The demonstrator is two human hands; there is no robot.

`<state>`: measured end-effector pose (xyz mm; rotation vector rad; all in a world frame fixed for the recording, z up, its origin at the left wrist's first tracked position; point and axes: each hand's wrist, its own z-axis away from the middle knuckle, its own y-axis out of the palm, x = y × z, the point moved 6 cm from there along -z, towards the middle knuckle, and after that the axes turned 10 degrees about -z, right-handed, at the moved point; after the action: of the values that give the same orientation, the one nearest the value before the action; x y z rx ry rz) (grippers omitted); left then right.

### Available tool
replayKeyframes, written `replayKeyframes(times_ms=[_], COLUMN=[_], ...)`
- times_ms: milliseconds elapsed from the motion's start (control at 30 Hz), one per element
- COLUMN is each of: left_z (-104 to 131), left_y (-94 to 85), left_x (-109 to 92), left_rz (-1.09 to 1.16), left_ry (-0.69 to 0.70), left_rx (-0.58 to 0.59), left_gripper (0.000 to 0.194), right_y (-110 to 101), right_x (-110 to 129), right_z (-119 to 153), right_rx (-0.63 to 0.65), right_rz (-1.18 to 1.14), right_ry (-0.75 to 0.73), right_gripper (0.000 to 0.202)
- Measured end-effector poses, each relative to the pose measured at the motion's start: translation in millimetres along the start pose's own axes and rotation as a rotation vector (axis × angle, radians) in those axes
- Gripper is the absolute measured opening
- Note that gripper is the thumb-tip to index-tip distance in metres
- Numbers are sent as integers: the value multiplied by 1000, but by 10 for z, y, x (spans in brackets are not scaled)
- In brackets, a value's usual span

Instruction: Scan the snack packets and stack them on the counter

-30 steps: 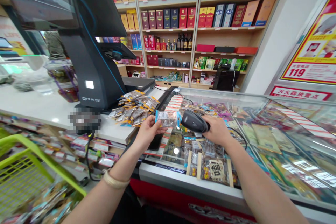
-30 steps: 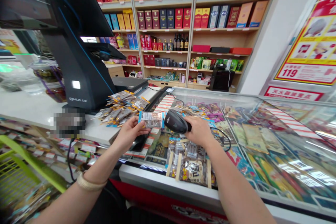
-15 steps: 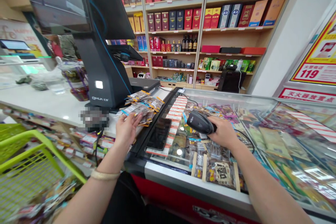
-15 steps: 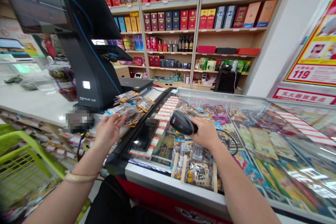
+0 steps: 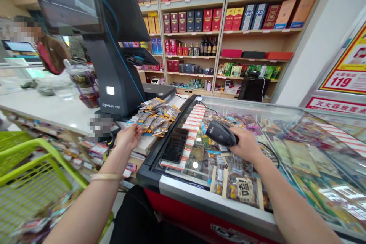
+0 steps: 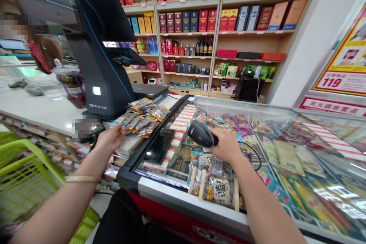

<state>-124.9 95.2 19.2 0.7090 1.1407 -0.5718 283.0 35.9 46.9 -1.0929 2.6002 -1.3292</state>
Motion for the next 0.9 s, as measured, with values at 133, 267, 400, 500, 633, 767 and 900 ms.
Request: replayKeyframes(times_ms=[133, 267, 400, 500, 633, 767, 900], left_z=[-18, 310, 1023, 1587, 2016, 2086, 1873], left_y=[-15, 142, 616, 871, 1047, 1132, 1145], left_x=[-46, 24, 361, 655, 877, 1015, 984], left_rz=[-6, -86, -561, -874, -1105, -1134, -879], left_ry=[143, 384, 543, 685, 872, 798, 560], left_rx=[28, 198, 733, 1059, 1147, 1183, 1188], left_gripper=[18, 21, 27, 31, 29, 15, 20], right_y=[-33, -61, -72, -64, -40, -34, -59], right_x=[0, -5, -13, -24, -34, -34, -29], right_z=[-3, -11, -20, -24, -28, -31, -37], right_rx=[-28, -52, -61, -54, -45, -52, -67], right_rz=[-6, -8, -15, -19, -22, -34, -48], right_ry=[0, 3, 18, 31, 28, 36, 47], right_gripper=[35, 33, 32, 32, 33, 32, 33])
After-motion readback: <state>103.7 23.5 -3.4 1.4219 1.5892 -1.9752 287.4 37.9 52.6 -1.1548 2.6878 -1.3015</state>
